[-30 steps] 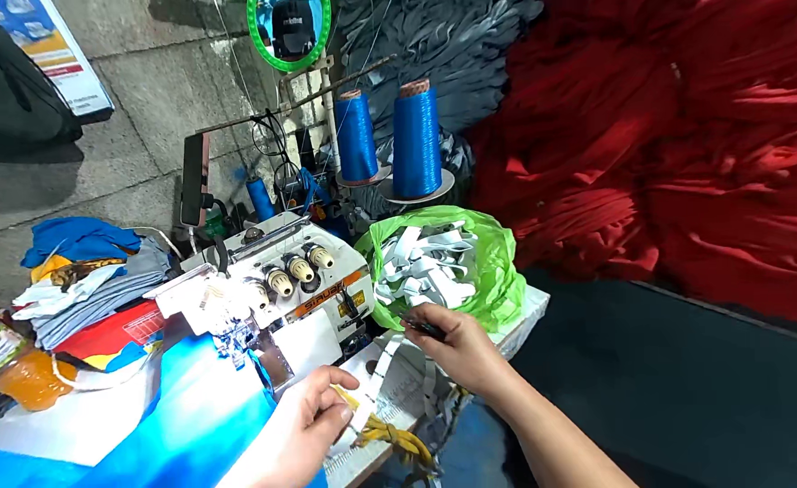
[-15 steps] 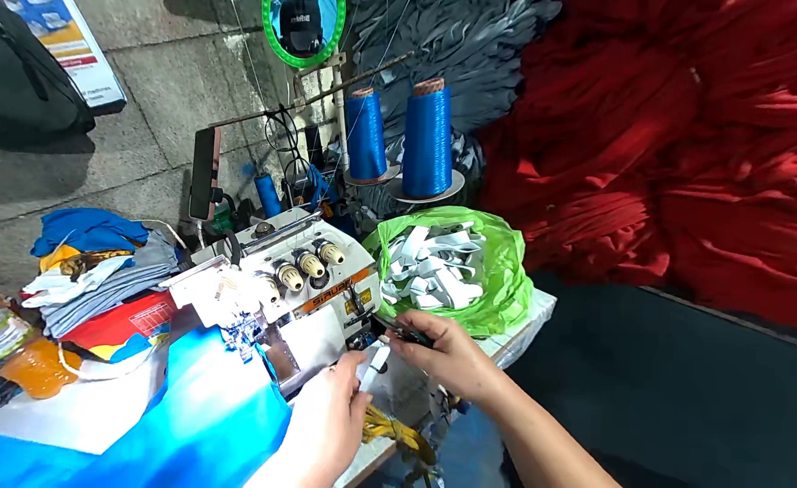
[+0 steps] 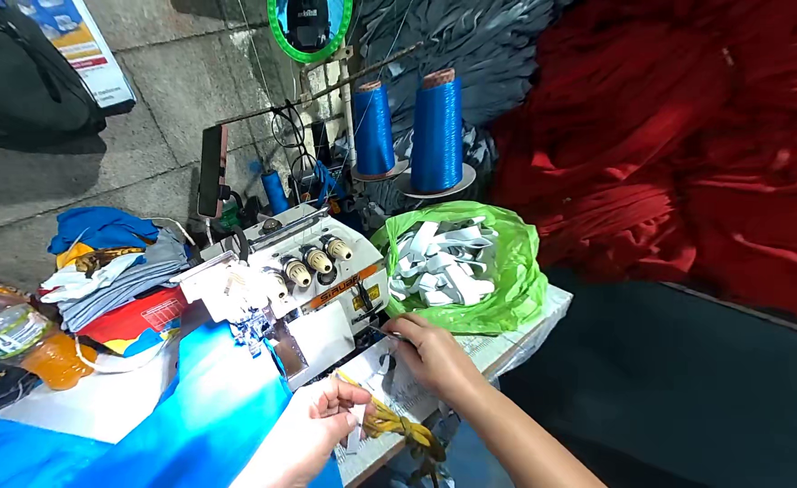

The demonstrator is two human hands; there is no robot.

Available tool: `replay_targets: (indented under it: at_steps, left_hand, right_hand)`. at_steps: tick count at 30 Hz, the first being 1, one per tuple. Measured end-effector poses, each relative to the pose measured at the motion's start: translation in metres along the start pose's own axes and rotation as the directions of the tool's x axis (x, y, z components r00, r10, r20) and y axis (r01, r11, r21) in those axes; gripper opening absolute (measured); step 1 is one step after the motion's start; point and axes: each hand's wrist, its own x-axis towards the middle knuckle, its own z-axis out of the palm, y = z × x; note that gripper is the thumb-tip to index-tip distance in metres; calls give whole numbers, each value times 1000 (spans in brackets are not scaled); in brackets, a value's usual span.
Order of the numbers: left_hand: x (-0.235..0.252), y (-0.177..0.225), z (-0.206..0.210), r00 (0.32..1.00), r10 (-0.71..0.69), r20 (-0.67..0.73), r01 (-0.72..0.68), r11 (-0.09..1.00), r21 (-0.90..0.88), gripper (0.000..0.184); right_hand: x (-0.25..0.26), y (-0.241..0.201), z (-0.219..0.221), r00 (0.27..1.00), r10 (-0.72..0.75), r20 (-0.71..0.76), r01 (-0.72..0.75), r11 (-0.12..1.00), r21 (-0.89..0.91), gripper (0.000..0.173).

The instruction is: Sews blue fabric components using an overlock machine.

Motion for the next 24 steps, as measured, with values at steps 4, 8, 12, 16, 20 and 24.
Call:
replay_targets:
  at_steps: [4,8,12,16,20,24]
  left_hand:
    - [-4,-1,-6,998,-28,49,28,1000,0,39]
    - [-7,3,-8,993,-31,110,26,999,44,51]
    - [-8,6,-6,990,-36,139,20,993,115,55]
    - [-9,12,-2,989,-55,140,25,978,207,56]
    - [-10,17,-4,984,-51,169,-9,943,333,57]
    - [-9,21,-2,984,-51,173,-29,903,429,55]
  right_hand:
    - [-19,4,-17,970,-17,-244,19,1000,8,28]
    - [-51,-12,-40,999,40,-22,-35,979,203,59]
    - [-80,-33,-36,870,40,491,-272,870,411,53]
    - [-86,-35,-24,830,43,556,-356,808,469,35]
    - [-79,-41,-19,811,58,582,-393,790,470,33]
    - [-70,-44,-14,806,52,589,-422,749,511,29]
